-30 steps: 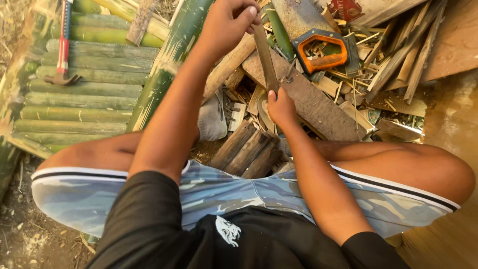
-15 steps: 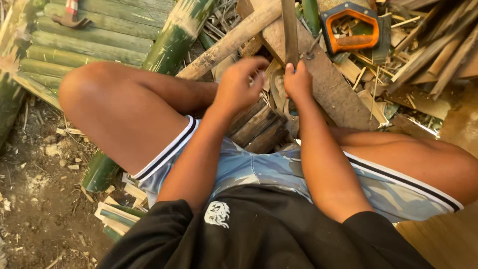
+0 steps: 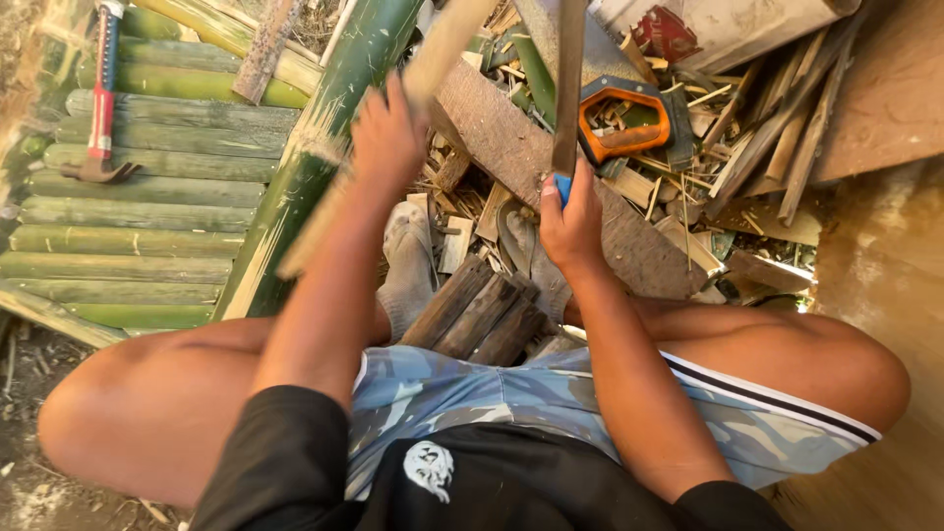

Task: The person sits on the ground and uses a hand saw to cut a bamboo pole, then uses a knife to split and shape a bamboo piece, and finally uses a hammer to drive nails into the bamboo to attach it to a larger structure.

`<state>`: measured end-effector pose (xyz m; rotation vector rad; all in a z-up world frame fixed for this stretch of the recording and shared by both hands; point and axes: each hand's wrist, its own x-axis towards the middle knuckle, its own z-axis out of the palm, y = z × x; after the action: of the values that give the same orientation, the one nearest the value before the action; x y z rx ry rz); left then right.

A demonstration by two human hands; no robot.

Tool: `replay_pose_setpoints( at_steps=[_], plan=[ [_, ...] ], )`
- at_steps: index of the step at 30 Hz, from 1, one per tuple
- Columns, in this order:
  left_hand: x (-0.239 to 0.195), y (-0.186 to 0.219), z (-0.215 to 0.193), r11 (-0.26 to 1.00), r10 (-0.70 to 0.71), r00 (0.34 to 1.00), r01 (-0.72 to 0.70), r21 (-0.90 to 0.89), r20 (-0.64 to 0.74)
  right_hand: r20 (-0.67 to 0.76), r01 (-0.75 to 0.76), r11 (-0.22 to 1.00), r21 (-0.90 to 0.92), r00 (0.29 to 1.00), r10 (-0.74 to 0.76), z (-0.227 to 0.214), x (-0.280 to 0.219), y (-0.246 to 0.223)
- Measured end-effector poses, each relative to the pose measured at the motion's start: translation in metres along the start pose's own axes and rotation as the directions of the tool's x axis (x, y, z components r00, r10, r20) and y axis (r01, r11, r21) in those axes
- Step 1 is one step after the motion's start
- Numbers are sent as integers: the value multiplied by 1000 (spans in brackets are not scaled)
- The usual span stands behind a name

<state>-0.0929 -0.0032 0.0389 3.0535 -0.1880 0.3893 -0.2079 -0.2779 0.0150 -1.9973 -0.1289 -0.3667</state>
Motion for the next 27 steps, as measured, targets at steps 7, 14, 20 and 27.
replay_pose_setpoints(
  at_steps=[7, 14, 20, 27],
  plan=[
    [70, 0, -115, 910, 76, 844, 159, -383, 531, 30, -199, 980, -5, 979, 199, 5, -5, -39],
    [-104, 45, -60, 473, -77, 530, 765, -437, 844, 73, -155, 979, -132, 984, 165, 28, -29, -25],
    [-126, 67, -37, 587, -97, 574, 693, -419, 813, 192, -228, 940, -253, 941, 279, 34, -36, -10],
    [-111, 80, -63, 656, -132, 448, 709, -261, 884, 110, -162, 953, 256, 984, 138, 35, -38, -2]
  ],
)
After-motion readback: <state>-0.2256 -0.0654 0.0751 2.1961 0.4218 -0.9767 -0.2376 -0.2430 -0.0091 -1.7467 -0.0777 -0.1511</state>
